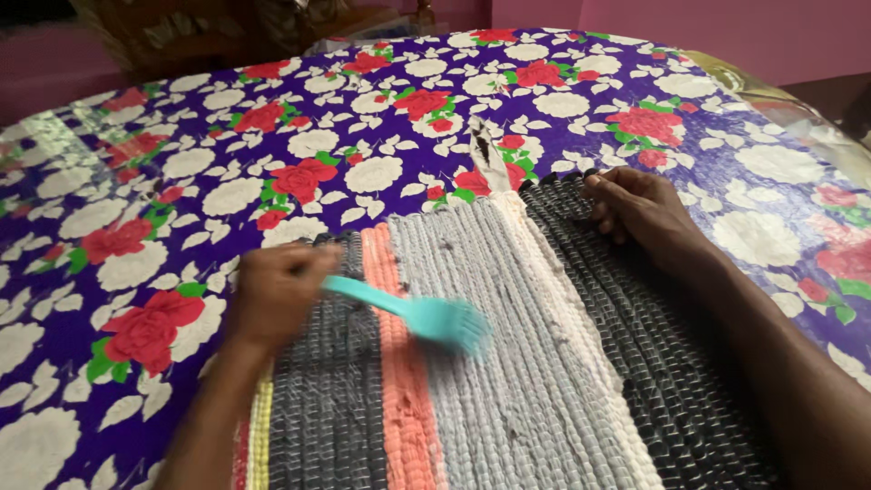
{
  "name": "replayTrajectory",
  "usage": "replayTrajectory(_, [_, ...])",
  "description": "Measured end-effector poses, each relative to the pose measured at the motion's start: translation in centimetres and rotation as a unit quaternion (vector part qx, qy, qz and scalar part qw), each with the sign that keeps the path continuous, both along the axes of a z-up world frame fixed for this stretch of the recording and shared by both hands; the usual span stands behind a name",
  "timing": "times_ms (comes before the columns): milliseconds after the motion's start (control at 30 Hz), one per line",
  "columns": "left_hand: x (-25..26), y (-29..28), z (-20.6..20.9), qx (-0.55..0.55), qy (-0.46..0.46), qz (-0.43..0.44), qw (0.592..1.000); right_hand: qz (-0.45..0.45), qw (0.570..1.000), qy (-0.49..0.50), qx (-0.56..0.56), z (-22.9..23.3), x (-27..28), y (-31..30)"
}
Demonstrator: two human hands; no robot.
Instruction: The person uses a light blue brush to clean a multi-colored woven mat placed on a floral-patterned table. They repeatedly brush the mat's surface in a back-and-forth motion to remove debris.
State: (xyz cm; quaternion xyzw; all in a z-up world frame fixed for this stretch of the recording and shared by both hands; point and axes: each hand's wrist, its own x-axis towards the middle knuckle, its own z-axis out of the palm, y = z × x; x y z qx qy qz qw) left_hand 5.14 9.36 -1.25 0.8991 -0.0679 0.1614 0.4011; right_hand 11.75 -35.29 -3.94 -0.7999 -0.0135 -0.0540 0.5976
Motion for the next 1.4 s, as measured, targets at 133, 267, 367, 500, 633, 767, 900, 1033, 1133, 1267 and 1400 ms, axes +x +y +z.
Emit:
replayTrajectory(133, [0.9, 7.3, -0.8, -0.001, 0.020, 0.161, 0.987, -0.002, 1.000, 0.007, -0.012, 0.1, 0.1, -0.1])
replayTrajectory(267, [0.6, 5.4, 0.9, 0.002, -0.035, 0.086, 0.996, -0.004, 1.000, 0.007, -0.011, -0.2, 0.3, -0.3])
replayTrajectory(367, [-0.8, -0.7, 1.4, -0.004, -0.072, -0.081, 0.994, -0.003, 1.000, 0.007, -0.021, -0.7, 0.7, -0.5])
replayTrajectory(500, [-2.1, -5.4, 0.6, 0.018, -0.044, -0.206, 0.977, 0.000, 0.999, -0.004, -0.039, -0.7, 0.9, -0.7])
replayTrajectory(633, [0.7, 0.1, -0.8, 0.030, -0.028, -0.086, 0.996, -0.002, 0.999, 0.000, -0.039, -0.2, 0.4, -0.4])
replayTrajectory(767, [0.5, 7.2, -0.6, -0.035, 0.018, 0.120, 0.992, -0.004, 0.999, 0.003, -0.040, 0.3, -0.3, 0.1])
replayTrajectory(900, [0.0, 3.7, 1.3, -0.022, -0.026, 0.083, 0.996, -0.010, 1.000, 0.020, -0.017, 0.4, -0.2, 0.3])
replayTrajectory(1033, [-2.4, -6.6, 1.5, -0.070, 0.038, -0.127, 0.989, 0.001, 0.999, 0.010, -0.032, 0.4, -0.3, 0.3])
replayTrajectory(1133, [-4.4, -10.0, 1.7, 0.033, 0.071, -0.182, 0.980, 0.011, 1.000, -0.002, -0.023, 0.2, -0.4, 0.1])
replayTrajectory(1267, [-2.3, -6.3, 0.9, 0.001, 0.010, -0.142, 0.990, 0.004, 1.000, 0.001, -0.014, -0.1, 0.1, 0.0])
replayTrajectory(1400, [-0.3, 0.3, 0.9, -0.018, 0.080, 0.083, 0.993, -0.001, 1.000, 0.007, -0.012, -0.1, 0.2, 0.0])
